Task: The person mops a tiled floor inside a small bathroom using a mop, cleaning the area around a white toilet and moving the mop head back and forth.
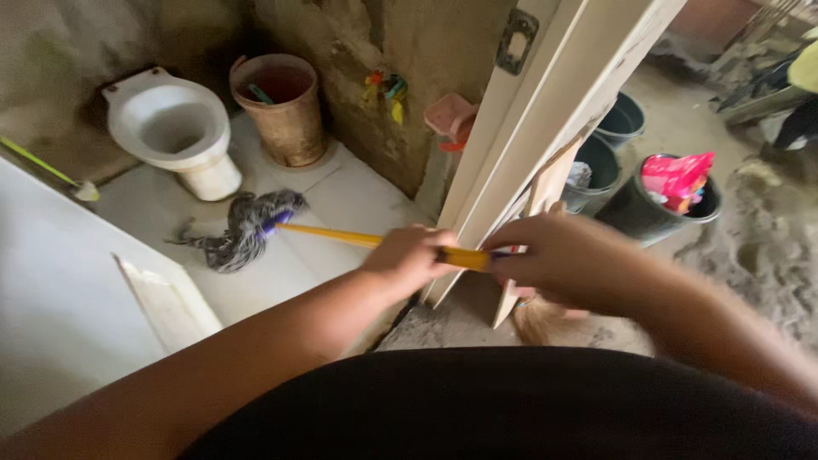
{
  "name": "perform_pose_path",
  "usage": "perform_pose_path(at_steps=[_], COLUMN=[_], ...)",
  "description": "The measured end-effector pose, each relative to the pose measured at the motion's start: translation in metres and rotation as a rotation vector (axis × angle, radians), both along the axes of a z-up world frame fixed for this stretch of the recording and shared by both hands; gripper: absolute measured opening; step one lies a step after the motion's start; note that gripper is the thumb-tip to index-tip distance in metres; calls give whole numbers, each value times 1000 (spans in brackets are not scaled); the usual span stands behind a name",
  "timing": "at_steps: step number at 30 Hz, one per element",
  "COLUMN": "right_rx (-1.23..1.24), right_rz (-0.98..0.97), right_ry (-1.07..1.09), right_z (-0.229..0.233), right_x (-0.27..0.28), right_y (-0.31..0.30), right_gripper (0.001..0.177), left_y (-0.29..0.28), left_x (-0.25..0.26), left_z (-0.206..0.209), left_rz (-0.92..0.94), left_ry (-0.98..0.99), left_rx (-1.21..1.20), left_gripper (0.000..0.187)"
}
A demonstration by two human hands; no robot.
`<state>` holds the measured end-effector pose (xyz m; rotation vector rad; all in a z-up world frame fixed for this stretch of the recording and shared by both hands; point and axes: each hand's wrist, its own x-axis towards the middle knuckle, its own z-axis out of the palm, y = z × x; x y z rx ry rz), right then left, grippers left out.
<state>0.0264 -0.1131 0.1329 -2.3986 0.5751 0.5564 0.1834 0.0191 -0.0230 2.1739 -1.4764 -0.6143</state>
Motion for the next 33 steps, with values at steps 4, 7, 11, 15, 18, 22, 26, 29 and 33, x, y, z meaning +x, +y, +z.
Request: perform_pose_path(at_steps=[4,7,11,15,18,22,26,29,33], right_rx=[248,218,131,188,101,-50,-101,43,201], right_rz=[47,30,-62,-280,-497,-678,-438,-336,-207], right_ry=[-81,-35,-148,153,366,558,377,192,-26], right_z=[-79,-97,-63,3,56,99,68,17,-69], right_x=[32,19,-64,-178,-240,-272,-257,-232,-167], right_y=[40,38,-1,-18,-18,-9,3,-1,7], right_gripper=[30,29,38,36,44,45,40,33,31], left_y=[33,30,-14,-57,-73,-80,-72,-54,-34], left_x=[31,21,-43,-158,-225,-268,-242,-208,-163], left_z=[-45,-54,-32,-5,16,37,22,2,-17], left_rz=[104,133,-7,-105,-386,-565,-516,-353,10], left_ry=[-202,-203,-188,4,133,27,32,-204,-172], left_rx=[81,91,134,170,-191,-266,-288,-263,317], left_gripper=[23,28,33,29,25,27,19,8,31])
